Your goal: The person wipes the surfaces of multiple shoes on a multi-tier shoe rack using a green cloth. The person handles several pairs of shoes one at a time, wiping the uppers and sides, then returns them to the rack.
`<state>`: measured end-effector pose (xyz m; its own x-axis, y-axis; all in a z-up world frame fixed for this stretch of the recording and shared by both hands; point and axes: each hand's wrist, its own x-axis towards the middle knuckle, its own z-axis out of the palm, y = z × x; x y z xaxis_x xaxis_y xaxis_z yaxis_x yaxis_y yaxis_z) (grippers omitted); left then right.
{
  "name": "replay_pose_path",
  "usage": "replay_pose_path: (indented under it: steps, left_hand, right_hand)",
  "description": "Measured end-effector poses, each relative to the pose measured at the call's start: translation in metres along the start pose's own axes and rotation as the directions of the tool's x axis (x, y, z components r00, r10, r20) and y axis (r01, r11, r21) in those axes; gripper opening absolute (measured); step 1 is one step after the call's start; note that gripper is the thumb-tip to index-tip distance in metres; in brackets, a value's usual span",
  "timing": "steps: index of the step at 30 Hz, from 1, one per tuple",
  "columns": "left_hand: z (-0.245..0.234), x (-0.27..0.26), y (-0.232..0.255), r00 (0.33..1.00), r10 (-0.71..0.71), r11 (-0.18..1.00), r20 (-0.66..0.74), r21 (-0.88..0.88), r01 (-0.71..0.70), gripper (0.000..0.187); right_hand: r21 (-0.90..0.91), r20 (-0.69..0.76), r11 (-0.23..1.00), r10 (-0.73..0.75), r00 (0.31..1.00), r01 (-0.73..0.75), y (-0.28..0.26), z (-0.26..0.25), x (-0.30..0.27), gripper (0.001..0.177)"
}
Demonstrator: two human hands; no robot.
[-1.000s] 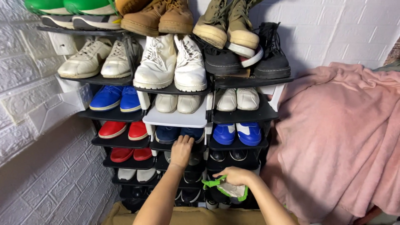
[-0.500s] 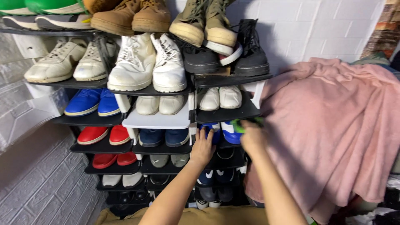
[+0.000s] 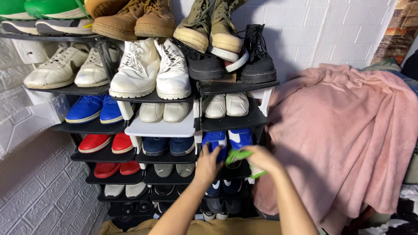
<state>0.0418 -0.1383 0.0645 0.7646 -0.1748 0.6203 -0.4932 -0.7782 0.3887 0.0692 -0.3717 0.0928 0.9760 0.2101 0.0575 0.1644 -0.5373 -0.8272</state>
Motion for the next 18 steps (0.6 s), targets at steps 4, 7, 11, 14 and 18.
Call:
replay_pose_path:
  steps: [4,7,11,14,18]
  left_hand:
    - [-0.005,-0.031,0.014,0.997,-0.007,0.999,-0.082,-0.040,0.004,0.065]
    - [-0.004,-0.046,0.024,0.987,0.013,0.997,-0.161,-0.079,-0.026,0.065]
    - [0.003,-0.052,0.024,0.975,0.006,0.996,-0.221,-0.088,-0.026,0.067]
    - [0.010,-0.054,0.014,0.982,-0.072,0.985,-0.174,-0.167,0.043,0.071]
    - [0.009,-0.055,0.019,0.969,-0.052,0.978,-0.243,-0.206,0.000,0.067]
  right_hand:
    - [-0.195,-0.484,0.976,-0.177,0.857,0.092,-0.030,-0.007,-0.005,0.042]
    - [-0.100,-0.532,0.995,-0.070,0.844,0.020,-0.057,0.038,0.004,0.046]
    - [-0.553,-0.388,0.758,-0.602,0.698,0.347,-0.026,0.090,0.048,0.057]
    - [-0.433,-0.162,0.840,-0.430,0.888,0.327,-0.025,0.082,0.052,0.056]
    - [-0.308,0.064,0.935,-0.166,0.984,0.178,-0.023,0.041,0.038,0.045]
